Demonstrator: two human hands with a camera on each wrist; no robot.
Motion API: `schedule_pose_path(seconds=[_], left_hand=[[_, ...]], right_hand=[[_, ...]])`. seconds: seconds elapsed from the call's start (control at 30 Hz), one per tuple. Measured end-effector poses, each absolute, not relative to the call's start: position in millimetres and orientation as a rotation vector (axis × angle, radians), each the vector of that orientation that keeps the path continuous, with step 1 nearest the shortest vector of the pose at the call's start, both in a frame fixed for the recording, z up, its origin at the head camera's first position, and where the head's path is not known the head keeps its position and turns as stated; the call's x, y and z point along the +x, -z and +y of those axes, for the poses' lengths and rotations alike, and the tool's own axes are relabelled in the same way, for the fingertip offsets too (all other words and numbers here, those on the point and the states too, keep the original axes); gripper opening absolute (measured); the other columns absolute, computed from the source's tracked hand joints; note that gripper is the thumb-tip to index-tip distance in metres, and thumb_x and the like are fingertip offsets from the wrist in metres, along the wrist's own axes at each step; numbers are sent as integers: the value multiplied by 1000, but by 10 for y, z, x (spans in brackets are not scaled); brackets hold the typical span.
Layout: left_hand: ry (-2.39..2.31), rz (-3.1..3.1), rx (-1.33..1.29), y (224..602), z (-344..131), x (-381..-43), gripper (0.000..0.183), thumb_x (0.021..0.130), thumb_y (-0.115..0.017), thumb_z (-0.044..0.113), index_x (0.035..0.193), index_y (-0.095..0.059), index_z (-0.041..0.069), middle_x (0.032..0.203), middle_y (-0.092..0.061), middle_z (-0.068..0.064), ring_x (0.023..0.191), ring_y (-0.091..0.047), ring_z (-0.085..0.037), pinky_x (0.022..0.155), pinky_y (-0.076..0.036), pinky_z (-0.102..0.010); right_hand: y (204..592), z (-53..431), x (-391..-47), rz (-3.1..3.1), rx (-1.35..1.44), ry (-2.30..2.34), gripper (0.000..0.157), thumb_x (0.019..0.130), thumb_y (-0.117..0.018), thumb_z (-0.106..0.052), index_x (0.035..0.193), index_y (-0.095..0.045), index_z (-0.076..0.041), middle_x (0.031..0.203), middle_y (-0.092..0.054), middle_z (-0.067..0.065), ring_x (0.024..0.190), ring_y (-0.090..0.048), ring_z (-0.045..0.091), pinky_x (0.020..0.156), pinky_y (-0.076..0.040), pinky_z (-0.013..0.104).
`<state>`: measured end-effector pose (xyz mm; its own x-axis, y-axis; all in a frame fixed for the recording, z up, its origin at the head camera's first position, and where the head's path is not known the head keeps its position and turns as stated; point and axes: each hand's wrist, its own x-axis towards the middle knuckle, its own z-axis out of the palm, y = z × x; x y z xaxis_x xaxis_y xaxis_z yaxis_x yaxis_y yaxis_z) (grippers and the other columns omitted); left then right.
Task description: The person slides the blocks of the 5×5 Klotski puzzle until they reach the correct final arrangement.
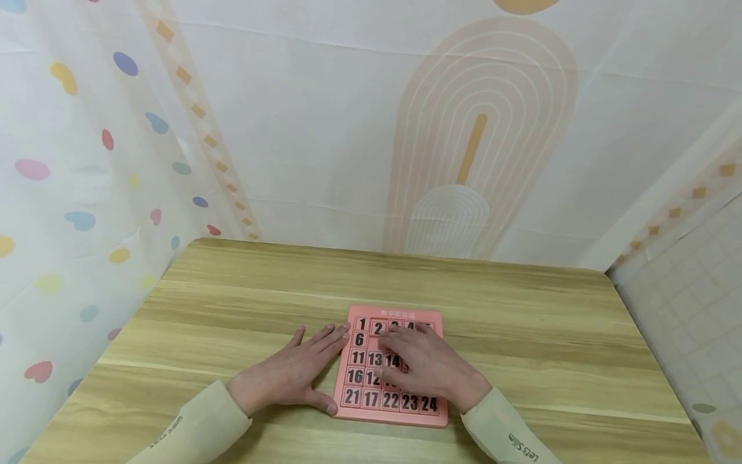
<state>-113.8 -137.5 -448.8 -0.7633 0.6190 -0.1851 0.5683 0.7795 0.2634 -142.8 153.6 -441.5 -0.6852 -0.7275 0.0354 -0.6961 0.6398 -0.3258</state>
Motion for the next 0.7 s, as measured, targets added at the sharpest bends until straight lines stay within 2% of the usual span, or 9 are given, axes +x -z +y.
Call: schedule_pose_path(seconds=[0.37,0.7], left_hand=[[-265,2725,935,4501,-1377,-1141,122,75,-68,80,163,-29,6,173,-16,-8,157,-20,-34,118,-20,-72],[-253,2725,946,4503,-1382,-1140,122,76,-68,80,163,-28,6,173,-15,-8,157,-19,-35,118,-20,-72]], right_hand=[[4427,1532,-1457,2756,-1197,490,67,104,-46,-62,141,-64,-9,146,-61,8,141,-51,29,120,-30,59],[4429,1520,-1466,2763,-1175,499,68,103,-48,-64,141,-64,-10,145,-62,5,141,-51,27,121,-29,56]])
